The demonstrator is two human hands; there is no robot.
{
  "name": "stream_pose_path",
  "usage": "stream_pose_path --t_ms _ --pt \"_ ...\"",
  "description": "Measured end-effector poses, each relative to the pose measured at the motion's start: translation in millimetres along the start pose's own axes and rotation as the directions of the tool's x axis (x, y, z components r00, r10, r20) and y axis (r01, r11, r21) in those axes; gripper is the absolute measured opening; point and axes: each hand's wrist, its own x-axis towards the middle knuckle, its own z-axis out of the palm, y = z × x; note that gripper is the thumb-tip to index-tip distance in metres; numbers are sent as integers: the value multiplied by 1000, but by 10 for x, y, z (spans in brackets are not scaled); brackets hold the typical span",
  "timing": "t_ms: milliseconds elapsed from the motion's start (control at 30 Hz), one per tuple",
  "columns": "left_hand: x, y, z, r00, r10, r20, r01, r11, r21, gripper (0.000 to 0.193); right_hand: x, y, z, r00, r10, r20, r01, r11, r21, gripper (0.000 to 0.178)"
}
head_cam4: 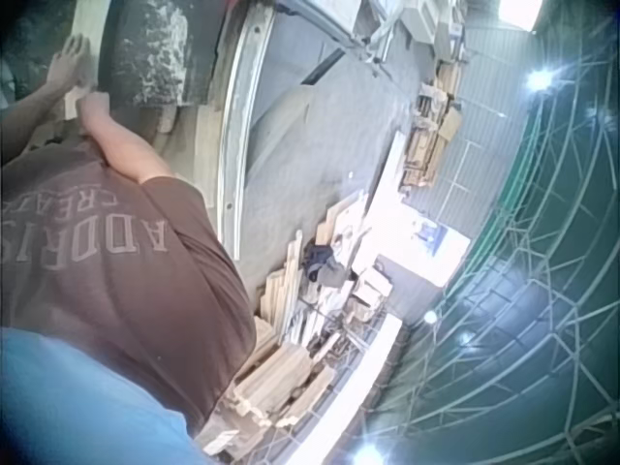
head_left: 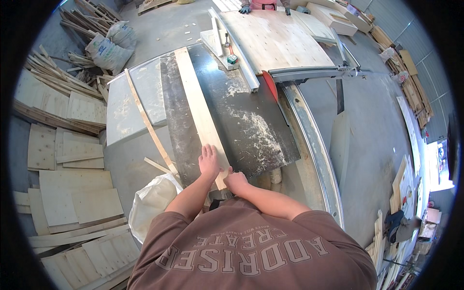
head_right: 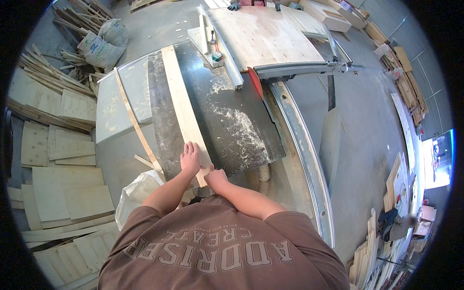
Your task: The person feeds long wooden planks through a table saw to trim their edges. A coworker assists by guiding the planks on the opposite side of the saw. The person repeatedly positions and pushes the planks through the blade, then collects the trimmed pieces.
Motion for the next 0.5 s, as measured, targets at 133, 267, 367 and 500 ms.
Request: stream_pose_path --t_ms 133,267,367,500 --pt "0 20 -13 1000 6 3 -6 1000 0 126 -11 9 -4 1000 7 1 -7 1000 1 44" --pt "1 18 1 1000 6 1 -6 1000 -4 127 -17 11 -22 1000 6 7 -6 1000 -2 44" --pt "10 14 26 1000 5 2 -5 1000 -2 127 -16 3 -31 1000 14 19 -14 1000 -13 46" --pt "22 6 77 1000 -5 -11 5 1000 -5 127 -17 -4 -45 998 28 47 -27 999 -16 53"
